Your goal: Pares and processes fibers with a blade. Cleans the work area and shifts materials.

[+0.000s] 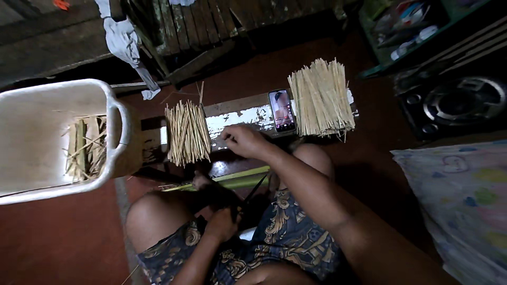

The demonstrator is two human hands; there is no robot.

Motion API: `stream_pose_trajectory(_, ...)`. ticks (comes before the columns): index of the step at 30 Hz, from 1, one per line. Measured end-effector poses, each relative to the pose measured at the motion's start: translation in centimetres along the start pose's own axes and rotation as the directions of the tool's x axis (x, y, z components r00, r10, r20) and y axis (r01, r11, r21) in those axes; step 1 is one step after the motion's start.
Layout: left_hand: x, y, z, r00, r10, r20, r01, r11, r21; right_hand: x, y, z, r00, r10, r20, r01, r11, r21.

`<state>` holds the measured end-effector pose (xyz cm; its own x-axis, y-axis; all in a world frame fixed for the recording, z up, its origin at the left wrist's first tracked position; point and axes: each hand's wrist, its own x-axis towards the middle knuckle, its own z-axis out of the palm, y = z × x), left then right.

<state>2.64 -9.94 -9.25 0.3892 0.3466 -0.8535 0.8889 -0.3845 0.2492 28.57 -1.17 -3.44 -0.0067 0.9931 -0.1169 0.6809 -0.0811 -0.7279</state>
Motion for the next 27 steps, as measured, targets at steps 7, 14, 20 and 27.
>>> stream_pose_trajectory(7, -0.3, 0.0, 0.0, 1.0, 0.024, -0.005, -0.024, 1.0, -0.006, -8.5, 4.8, -9.3, 0.923, 0.202, -0.328, -0.215, 0.976, -0.005)
stream_pose_trajectory(14, -0.3, -0.2, 0.4, 0.999, 0.046, -0.017, -0.046, 0.999, 0.006, -14.2, 7.8, -8.1, 0.855, 0.332, -0.399, -0.378, 0.925, -0.04)
stream_pose_trajectory(20, -0.7, -0.2, 0.7, 0.998, 0.059, -0.036, -0.058, 0.998, 0.015, -11.7, 7.6, -7.1, 0.898, 0.295, -0.327, -0.329, 0.943, -0.051)
stream_pose_trajectory(27, -1.0, -0.8, 0.8, 0.996, 0.065, -0.068, -0.065, 0.998, -0.009, -9.8, 7.1, -6.1, 0.911, 0.299, -0.284, -0.341, 0.934, -0.11)
